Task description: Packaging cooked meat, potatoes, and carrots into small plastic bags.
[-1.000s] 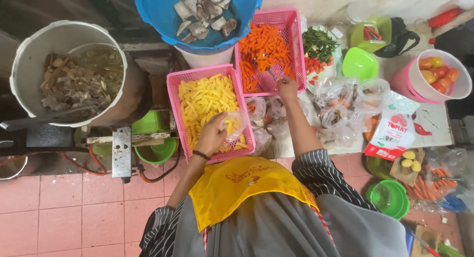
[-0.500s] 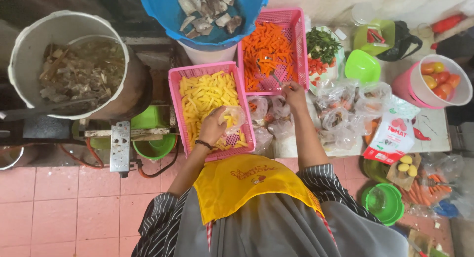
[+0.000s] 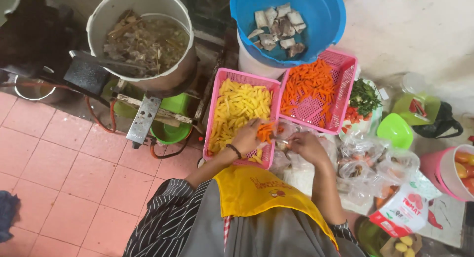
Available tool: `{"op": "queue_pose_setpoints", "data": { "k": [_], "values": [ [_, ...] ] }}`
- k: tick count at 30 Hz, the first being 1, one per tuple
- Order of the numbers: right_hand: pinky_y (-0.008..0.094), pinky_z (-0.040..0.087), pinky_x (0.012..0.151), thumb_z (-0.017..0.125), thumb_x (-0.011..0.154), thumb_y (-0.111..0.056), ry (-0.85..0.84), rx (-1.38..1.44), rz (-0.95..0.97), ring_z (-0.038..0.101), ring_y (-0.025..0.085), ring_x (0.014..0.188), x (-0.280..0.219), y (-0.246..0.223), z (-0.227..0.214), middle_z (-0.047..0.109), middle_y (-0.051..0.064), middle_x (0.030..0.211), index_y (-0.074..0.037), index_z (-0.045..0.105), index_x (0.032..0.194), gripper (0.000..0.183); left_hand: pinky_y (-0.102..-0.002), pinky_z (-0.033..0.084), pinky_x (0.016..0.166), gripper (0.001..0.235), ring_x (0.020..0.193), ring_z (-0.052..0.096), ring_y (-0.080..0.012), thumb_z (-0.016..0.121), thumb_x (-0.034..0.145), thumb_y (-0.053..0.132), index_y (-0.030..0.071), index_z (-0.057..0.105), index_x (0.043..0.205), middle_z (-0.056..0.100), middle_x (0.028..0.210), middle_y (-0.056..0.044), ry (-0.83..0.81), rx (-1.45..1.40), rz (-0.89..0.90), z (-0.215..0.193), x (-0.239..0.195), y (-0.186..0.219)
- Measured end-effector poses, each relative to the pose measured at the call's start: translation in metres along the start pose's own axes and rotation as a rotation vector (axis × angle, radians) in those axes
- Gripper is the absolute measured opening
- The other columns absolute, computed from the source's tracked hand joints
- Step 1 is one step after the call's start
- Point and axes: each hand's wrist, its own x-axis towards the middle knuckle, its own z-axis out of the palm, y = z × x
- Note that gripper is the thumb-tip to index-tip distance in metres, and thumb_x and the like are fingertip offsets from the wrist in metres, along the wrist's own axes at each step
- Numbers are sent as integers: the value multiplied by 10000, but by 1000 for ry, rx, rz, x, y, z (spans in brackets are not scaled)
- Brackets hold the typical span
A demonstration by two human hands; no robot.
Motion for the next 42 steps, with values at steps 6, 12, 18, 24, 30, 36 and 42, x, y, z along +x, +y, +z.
{"op": "queue_pose_setpoints", "data": {
  "k": [6,12,18,24,30,36,42],
  "values": [
    [510,522,815,634,901,-204,249,-671,37,694,409,854,-5,-77,40,752,206,896,-167,749,1043,187,-472,459,1058,773,1285,514,-437,836,838,331,-66,468,1388,531,1400,-294,123,23,105,13,7,-17],
    [505,526,823,613,913,-202,269,-641,137,682,391,952,-25,-113,35,726,202,999,-170,718,1100,217,-443,455,1085,678,1304,525,-427,647,783,44,-62,471,1429,547,1409,-298,145,38,174,27,15,-63],
    [503,538,814,586,918,-179,452,-462,122,707,390,948,-51,-115,-13,754,198,979,-141,698,1132,244,-435,437,1114,645,1319,526,-411,609,776,22,-53,494,1406,561,1396,-286,153,70,152,28,14,-88],
    [538,529,827,545,962,-161,724,-561,207,691,436,950,-38,-44,-31,718,253,1018,-121,650,1235,295,-437,427,1098,623,1315,508,-412,607,811,28,-48,479,1416,533,1426,-283,102,100,152,17,2,-84],
    [557,537,849,485,917,-187,559,-603,451,695,430,1006,-36,29,-17,713,226,1091,-140,604,1250,357,-437,433,1109,642,1328,525,-400,577,768,-18,-28,513,1407,566,1412,-264,136,143,198,26,5,-98],
    [559,519,872,450,998,-180,517,-454,585,698,439,1002,-57,39,-48,728,243,1035,-152,594,1298,334,-442,465,1075,526,1246,599,-378,591,810,36,26,585,1336,636,1332,-229,86,237,178,37,16,-105],
    [523,526,815,547,970,-152,885,-293,288,697,423,928,-98,131,-101,734,221,954,-63,615,1231,285,-460,530,993,503,1186,651,-415,559,815,-22,2,634,1311,654,1326,-257,153,175,253,28,13,-74]
  ]
}}
